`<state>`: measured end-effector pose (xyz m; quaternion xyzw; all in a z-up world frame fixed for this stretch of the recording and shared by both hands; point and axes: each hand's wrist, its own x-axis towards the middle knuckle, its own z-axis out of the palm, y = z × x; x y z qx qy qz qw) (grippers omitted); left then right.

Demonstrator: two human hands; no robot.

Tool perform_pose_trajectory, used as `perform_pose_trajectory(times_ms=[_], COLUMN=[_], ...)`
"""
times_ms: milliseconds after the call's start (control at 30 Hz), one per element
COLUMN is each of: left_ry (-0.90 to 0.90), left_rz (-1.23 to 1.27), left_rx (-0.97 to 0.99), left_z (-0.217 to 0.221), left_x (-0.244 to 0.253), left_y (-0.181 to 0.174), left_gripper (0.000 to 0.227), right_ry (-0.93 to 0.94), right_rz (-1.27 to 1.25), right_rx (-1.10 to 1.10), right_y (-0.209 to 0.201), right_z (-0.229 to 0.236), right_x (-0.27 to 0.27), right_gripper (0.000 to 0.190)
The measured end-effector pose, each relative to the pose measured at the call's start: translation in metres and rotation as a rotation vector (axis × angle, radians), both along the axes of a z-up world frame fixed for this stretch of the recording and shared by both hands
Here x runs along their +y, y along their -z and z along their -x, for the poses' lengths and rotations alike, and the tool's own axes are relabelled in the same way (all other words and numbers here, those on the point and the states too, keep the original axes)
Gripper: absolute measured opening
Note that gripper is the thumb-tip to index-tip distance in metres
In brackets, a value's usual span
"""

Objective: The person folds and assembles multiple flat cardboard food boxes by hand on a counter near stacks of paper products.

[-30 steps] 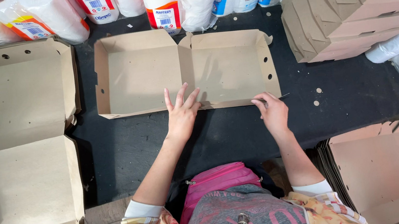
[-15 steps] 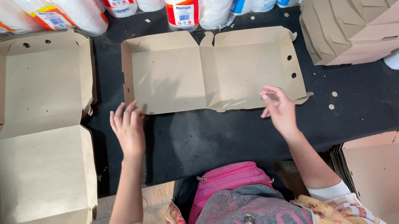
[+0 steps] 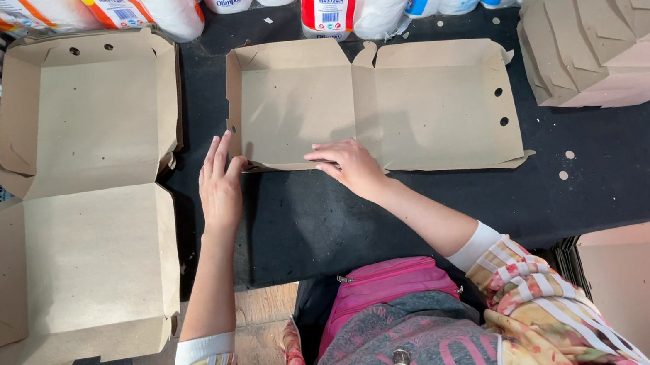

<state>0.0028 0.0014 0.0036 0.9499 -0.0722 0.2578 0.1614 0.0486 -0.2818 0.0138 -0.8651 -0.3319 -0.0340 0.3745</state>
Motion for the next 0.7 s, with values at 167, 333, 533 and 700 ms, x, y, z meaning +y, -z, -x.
perform_pose_trajectory(times_ms=[167,333,533,700], left_ry=[0.097,0.126,0.013,0.089], left_rz=[-0.043,0.054,1.161,1.204], left_rx=[0.106,0.187,0.261,0.282], left_z=[-0.004,-0.001,0.004,-0.015], left_x=[0.001,0.01,0.028,0.042], left_y=[0.0,0.006,0.01,0.044], left_gripper=[0.008,0.007,0.017,0.01], right_ry=[0.115,0.16,0.125,-0.055], right_rz=[0.056,0.105,0.176,0.297], right_rx=[0.127,0.124,0.055,0.012], right_y=[0.009,-0.002,0.015,-0.001], right_z=[-0.005,-0.003,0.003,0.053], right_x=[0.006,0.004,-0.003,-0.002], right_gripper=[0.02,0.019,0.02,0.023])
